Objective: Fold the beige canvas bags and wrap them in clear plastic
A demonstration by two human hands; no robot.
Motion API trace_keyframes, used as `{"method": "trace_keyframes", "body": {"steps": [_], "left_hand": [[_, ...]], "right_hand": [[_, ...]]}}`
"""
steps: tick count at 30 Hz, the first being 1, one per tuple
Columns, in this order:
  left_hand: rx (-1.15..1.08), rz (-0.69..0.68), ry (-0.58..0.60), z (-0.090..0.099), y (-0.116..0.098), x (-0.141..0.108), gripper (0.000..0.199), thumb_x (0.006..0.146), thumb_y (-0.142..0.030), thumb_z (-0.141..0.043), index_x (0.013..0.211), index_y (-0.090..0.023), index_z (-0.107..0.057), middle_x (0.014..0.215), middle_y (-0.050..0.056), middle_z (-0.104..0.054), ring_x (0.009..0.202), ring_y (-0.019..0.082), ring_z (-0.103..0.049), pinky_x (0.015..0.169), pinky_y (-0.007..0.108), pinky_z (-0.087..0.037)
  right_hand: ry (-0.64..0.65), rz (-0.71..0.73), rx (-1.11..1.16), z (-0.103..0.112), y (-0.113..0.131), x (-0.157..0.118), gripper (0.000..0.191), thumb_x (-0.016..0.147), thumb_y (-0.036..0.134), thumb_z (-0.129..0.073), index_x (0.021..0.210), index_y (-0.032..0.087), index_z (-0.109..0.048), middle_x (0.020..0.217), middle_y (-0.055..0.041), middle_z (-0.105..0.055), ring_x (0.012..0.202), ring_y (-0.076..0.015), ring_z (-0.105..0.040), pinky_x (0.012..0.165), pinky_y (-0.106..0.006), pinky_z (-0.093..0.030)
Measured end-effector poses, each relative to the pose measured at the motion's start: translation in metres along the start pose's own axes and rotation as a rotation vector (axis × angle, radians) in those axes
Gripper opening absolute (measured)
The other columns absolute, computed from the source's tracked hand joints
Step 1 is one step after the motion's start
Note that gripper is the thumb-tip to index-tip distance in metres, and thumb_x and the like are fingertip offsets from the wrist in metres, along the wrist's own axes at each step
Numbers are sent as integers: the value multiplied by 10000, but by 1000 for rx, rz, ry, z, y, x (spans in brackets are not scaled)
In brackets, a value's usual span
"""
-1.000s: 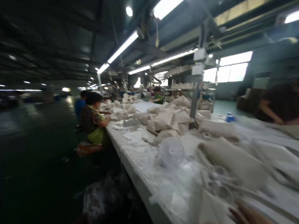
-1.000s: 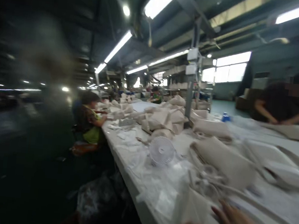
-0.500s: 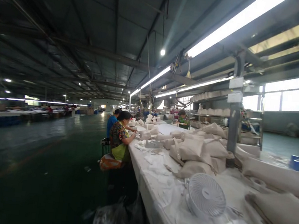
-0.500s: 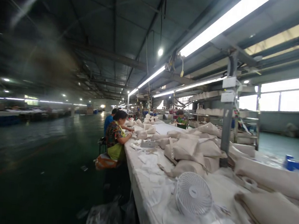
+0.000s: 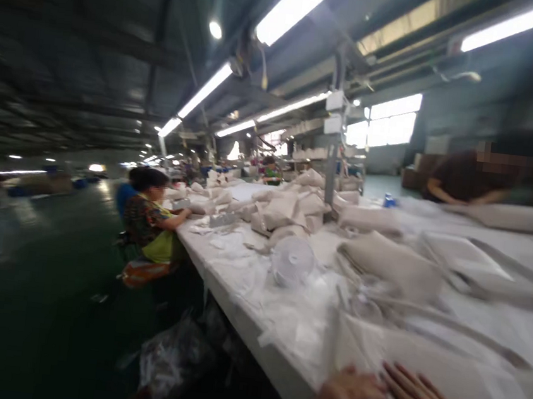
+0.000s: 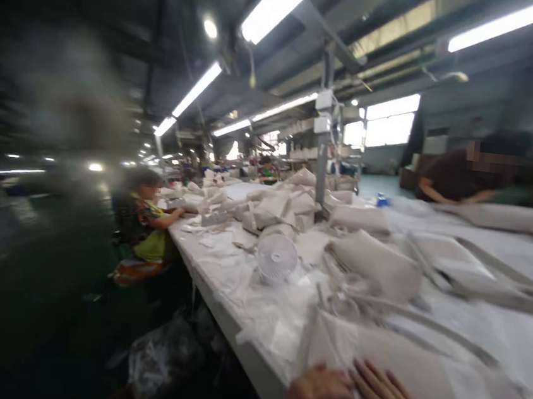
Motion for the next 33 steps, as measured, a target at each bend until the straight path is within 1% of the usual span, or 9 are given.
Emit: {"method": "trace_keyframes", "body": {"steps": [1, 3, 4, 11, 15, 21, 25, 29, 33], "left_hand": [[44, -92, -23, -11, 1, -6, 329, 904, -257, -603, 1231, -247, -636, 1452, 66, -538, 1402, 243, -428, 1202, 509, -321], [477, -541, -246, -20, 1, -14, 352, 880, -151, -538, 1208, -226, -641, 1328, 71, -647, 1290, 209, -563, 1154, 472, -418], [480, -590, -278, -21, 4, -14, 378, 882, -105, -506, 1221, -219, -627, 1330, 66, -647, 1293, 185, -560, 1165, 447, -409], [504, -678, -369, -19, 12, -7, 449, 931, -116, -528, 1368, -220, -514, 1339, 79, -640, 1309, 200, -551, 1144, 476, -441], [585, -731, -401, -18, 10, -9, 434, 929, -103, -540, 1346, -224, -533, 1330, 69, -648, 1292, 193, -566, 1133, 452, -462], [678, -791, -395, -16, 12, -9, 464, 947, -156, -563, 1403, -220, -505, 1423, 83, -571, 1377, 224, -477, 1140, 465, -455], [721, -834, -407, -17, 13, -9, 469, 954, -131, -545, 1407, -249, -512, 1406, 59, -586, 1370, 218, -484, 1140, 459, -455], [744, -860, -426, -20, 15, -11, 502, 948, -83, -527, 1423, -243, -496, 1402, 57, -588, 1373, 227, -478, 1142, 472, -450], [770, -857, -443, -23, 15, -11, 540, 953, -115, -545, 1463, -258, -445, 1403, 53, -586, 1368, 233, -485, 1135, 474, -459]], "right_hand": [[115, 2, -13, 7, 6, -8, 531, 945, 351, -511, 1457, 465, -429, 1357, -6, -637, 1183, -279, -652, 927, -482, -592], [205, -71, -4, 22, 17, -19, 490, 987, 268, -472, 1470, 351, -468, 1405, -48, -600, 1281, -256, -586, 1062, -484, -508], [209, -95, 23, 28, 22, -21, 468, 996, 246, -471, 1457, 320, -492, 1390, -60, -615, 1289, -242, -580, 1100, -488, -473], [174, -88, -82, 39, 58, -4, 516, 916, 164, -629, 1416, 226, -517, 1401, -102, -595, 1316, -253, -535, 1146, -504, -414], [24, 54, -132, 32, 65, 0, 218, 955, 159, -570, 1125, 206, -699, 1094, -64, -732, 1030, -202, -662, 972, -385, -537], [-21, 36, -160, 34, 67, -12, 159, 961, 159, -578, 1010, 205, -722, 946, -38, -746, 882, -176, -662, 769, -311, -546], [58, 53, -82, 45, 72, -17, 212, 958, 126, -549, 1086, 206, -698, 966, -37, -752, 900, -165, -673, 832, -321, -548], [-6, -105, 2, 55, 74, -15, 228, 947, 180, -595, 1164, 213, -654, 968, -35, -746, 875, -162, -681, 917, -339, -533], [43, -193, -45, 44, 66, -2, 251, 932, 294, -645, 1166, 202, -632, 1040, -74, -717, 980, -219, -662, 1008, -418, -501]]}}
Point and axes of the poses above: each hand's wrist, its own x-axis towards the middle knuckle, its own z-axis out of the back of the hand, y = z × x, the point moved 1 cm from there along x, towards the middle knuckle
